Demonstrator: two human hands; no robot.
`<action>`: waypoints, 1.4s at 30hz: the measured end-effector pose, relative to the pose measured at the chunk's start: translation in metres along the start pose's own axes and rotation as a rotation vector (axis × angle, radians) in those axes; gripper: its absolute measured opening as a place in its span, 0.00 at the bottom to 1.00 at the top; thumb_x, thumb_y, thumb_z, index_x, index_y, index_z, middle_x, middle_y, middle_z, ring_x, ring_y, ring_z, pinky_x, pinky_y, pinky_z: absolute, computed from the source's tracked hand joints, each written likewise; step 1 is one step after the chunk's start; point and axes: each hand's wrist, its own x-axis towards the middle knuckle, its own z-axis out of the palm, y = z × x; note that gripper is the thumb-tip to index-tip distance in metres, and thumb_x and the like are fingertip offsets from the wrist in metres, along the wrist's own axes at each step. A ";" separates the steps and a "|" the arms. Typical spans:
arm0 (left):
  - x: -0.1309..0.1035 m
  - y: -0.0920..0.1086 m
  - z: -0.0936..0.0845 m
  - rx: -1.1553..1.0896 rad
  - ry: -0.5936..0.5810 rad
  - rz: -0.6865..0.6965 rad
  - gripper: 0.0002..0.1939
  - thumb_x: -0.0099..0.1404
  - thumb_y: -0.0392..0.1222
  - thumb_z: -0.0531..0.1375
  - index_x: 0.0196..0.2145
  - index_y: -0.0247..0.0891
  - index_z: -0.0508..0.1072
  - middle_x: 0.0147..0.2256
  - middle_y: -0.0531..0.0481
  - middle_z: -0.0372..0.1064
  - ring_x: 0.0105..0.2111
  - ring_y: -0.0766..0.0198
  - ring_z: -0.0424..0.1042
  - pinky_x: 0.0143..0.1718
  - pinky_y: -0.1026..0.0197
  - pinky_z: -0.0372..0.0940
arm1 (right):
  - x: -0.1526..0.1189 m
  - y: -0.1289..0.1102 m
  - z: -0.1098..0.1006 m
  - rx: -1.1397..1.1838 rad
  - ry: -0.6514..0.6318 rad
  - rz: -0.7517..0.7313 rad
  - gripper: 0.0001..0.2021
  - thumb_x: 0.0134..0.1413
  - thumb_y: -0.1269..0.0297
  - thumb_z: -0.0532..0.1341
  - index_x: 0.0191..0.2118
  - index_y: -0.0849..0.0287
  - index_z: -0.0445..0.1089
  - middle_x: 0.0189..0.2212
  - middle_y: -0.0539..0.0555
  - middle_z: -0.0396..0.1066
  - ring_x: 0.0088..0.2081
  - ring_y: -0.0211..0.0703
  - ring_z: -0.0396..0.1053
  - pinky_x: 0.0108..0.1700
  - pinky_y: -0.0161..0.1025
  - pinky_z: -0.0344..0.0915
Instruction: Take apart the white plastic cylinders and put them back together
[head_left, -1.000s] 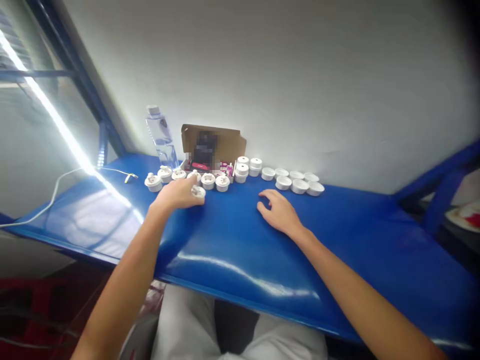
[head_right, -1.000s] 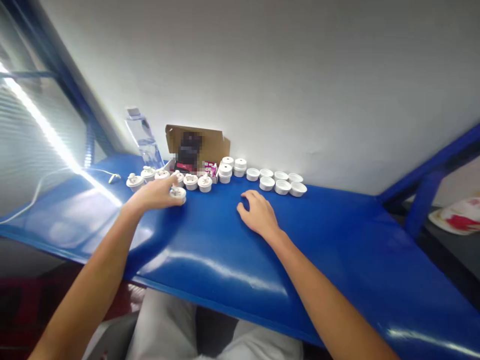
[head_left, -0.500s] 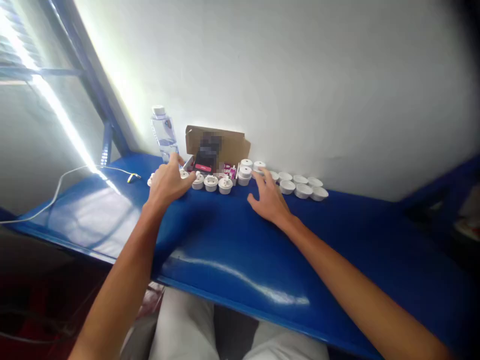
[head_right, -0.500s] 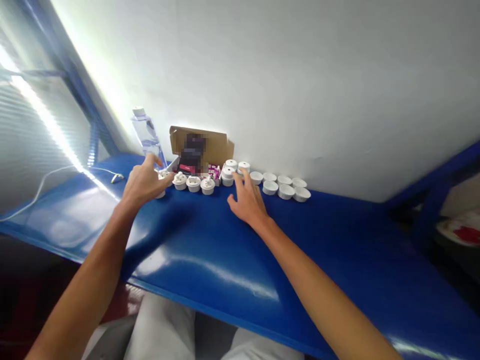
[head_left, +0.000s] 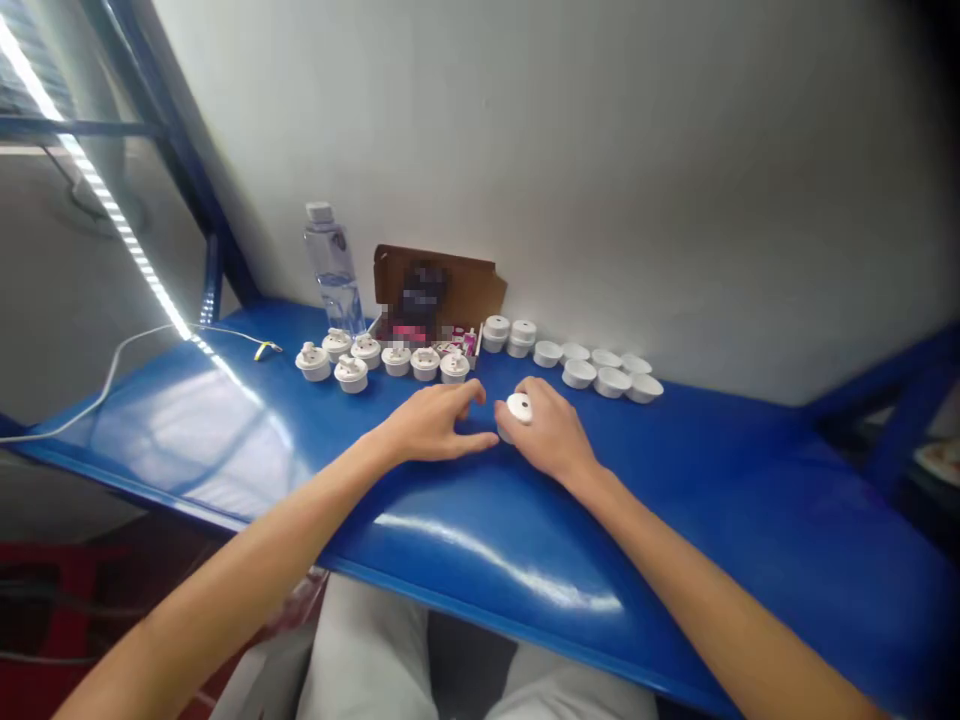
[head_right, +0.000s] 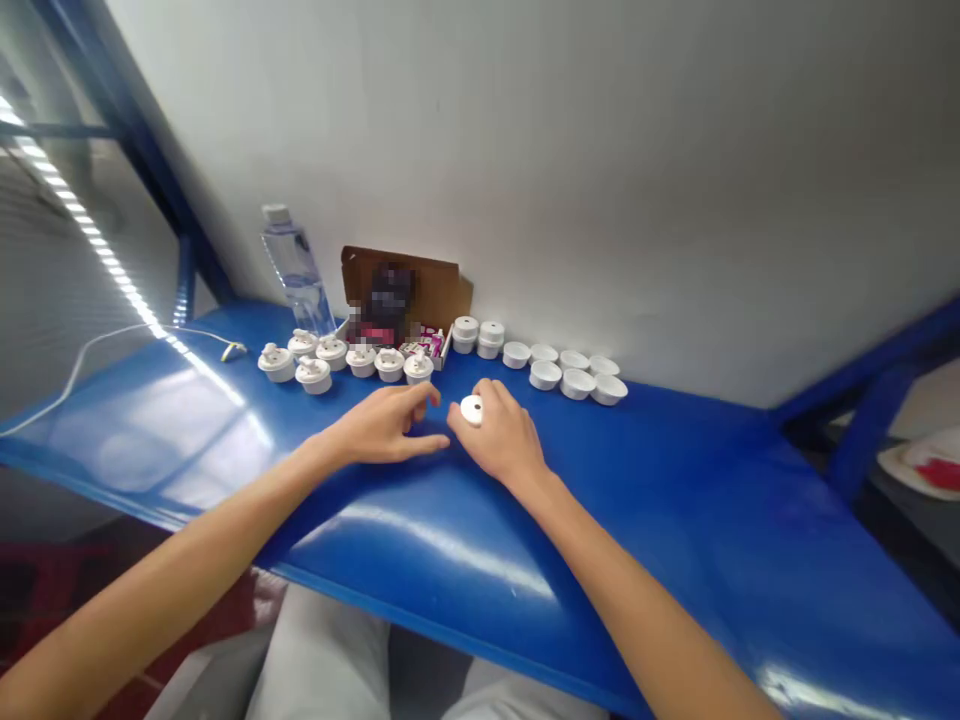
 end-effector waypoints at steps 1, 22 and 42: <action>0.000 0.003 0.006 -0.026 -0.034 0.018 0.20 0.60 0.55 0.68 0.44 0.42 0.72 0.32 0.50 0.71 0.30 0.59 0.68 0.32 0.60 0.55 | -0.006 -0.002 -0.001 0.020 0.002 -0.008 0.11 0.61 0.51 0.57 0.36 0.53 0.65 0.35 0.54 0.71 0.36 0.49 0.69 0.36 0.41 0.61; -0.001 0.022 0.023 -0.111 0.113 0.013 0.19 0.64 0.50 0.65 0.50 0.42 0.72 0.45 0.45 0.74 0.43 0.55 0.72 0.48 0.57 0.64 | -0.006 0.006 0.006 0.827 -0.154 0.362 0.28 0.63 0.35 0.51 0.28 0.55 0.67 0.18 0.49 0.64 0.19 0.41 0.61 0.20 0.37 0.56; 0.015 -0.002 0.017 -0.931 0.214 -0.510 0.14 0.58 0.46 0.65 0.35 0.36 0.66 0.33 0.48 0.74 0.30 0.64 0.75 0.30 0.65 0.63 | 0.009 0.068 0.011 0.078 0.265 0.041 0.08 0.56 0.57 0.64 0.35 0.54 0.67 0.40 0.57 0.68 0.43 0.53 0.69 0.48 0.49 0.68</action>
